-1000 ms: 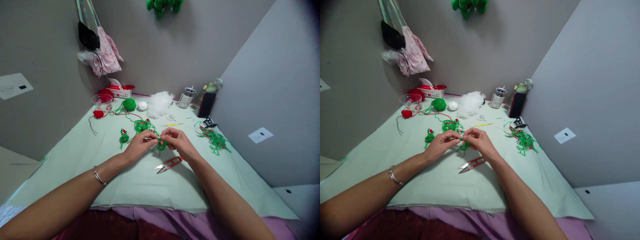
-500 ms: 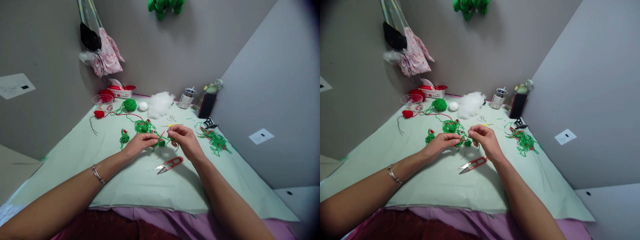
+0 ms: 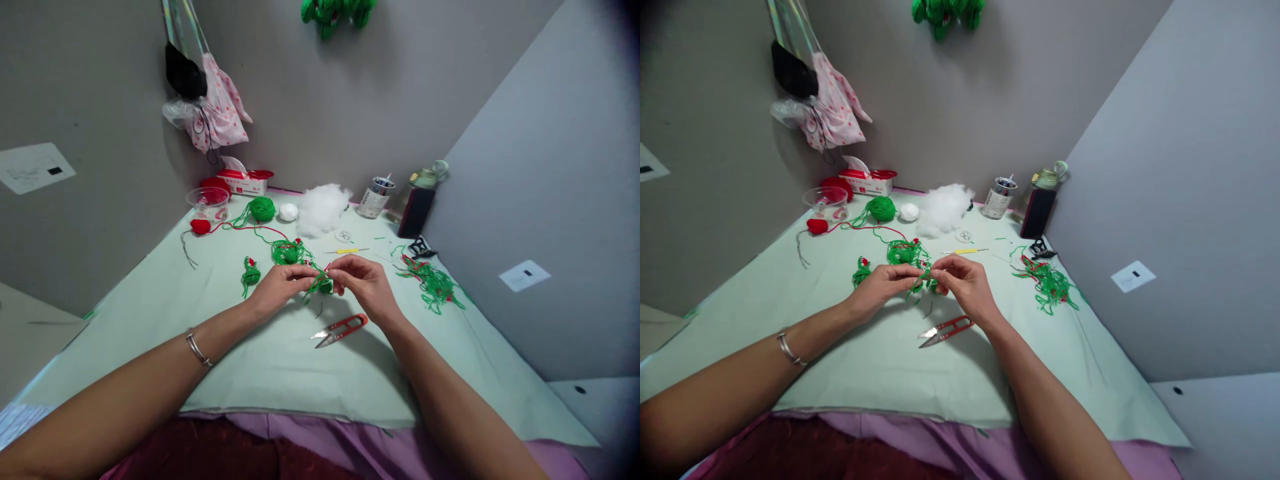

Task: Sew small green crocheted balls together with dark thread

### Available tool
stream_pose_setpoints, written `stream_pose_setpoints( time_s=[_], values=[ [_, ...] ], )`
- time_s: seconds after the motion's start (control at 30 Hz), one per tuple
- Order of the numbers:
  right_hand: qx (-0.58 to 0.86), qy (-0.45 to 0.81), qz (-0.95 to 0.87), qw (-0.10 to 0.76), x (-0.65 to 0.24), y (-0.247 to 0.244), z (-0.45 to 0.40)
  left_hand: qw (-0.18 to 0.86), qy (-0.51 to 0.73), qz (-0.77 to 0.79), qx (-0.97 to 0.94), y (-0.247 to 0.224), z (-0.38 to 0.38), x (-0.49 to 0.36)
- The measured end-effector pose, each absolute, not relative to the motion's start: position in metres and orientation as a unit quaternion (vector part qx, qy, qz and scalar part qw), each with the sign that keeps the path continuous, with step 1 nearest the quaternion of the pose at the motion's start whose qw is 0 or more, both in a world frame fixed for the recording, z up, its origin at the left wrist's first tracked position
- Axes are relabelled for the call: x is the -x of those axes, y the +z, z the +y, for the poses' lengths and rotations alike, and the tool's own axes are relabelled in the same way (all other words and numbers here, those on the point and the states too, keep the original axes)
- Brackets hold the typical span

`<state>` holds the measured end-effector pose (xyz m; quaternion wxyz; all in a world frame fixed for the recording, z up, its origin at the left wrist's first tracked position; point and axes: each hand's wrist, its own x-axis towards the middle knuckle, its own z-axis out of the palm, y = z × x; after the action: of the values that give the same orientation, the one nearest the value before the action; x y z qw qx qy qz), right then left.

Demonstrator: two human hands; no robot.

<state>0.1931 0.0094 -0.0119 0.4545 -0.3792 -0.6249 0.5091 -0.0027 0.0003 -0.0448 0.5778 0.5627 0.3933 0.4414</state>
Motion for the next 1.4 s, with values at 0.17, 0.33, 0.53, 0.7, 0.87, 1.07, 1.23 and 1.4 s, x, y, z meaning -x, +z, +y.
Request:
stream_pose_setpoints(
  time_s=[0.17,0.33,0.53,0.7,0.87,1.07,1.23,1.4],
  values=[
    [0.389,0.5,-0.631,0.448,-0.1921,-0.0137,0.0094,0.584,0.437,0.392,-0.56,-0.045,0.0007,0.0019],
    [0.398,0.485,-0.633,0.455,-0.1916,-0.0133,0.0092,0.589,0.436,0.391,-0.557,-0.0474,0.0012,0.0023],
    [0.396,0.464,-0.649,0.454,-0.193,-0.0158,0.0091,0.595,0.435,0.388,-0.554,-0.0459,0.0006,0.0023],
    [0.4,0.443,-0.661,0.454,-0.1947,-0.0205,0.0103,0.595,0.432,0.401,-0.547,-0.0457,0.001,0.0025],
    [0.399,0.427,-0.67,0.458,-0.1945,-0.0219,0.01,0.63,0.447,0.378,-0.511,-0.0469,0.0022,0.0019],
    [0.389,0.413,-0.675,0.473,-0.1932,-0.022,0.0082,0.689,0.427,0.339,-0.478,-0.0442,0.0025,0.0046],
    [0.385,0.409,-0.676,0.477,-0.1919,-0.0222,0.0065,0.699,0.421,0.33,-0.474,-0.0408,0.0018,0.0047],
    [0.387,0.383,-0.688,0.481,-0.1915,-0.0217,0.005,0.7,0.415,0.338,-0.472,-0.0383,0.001,0.0055]
  ],
)
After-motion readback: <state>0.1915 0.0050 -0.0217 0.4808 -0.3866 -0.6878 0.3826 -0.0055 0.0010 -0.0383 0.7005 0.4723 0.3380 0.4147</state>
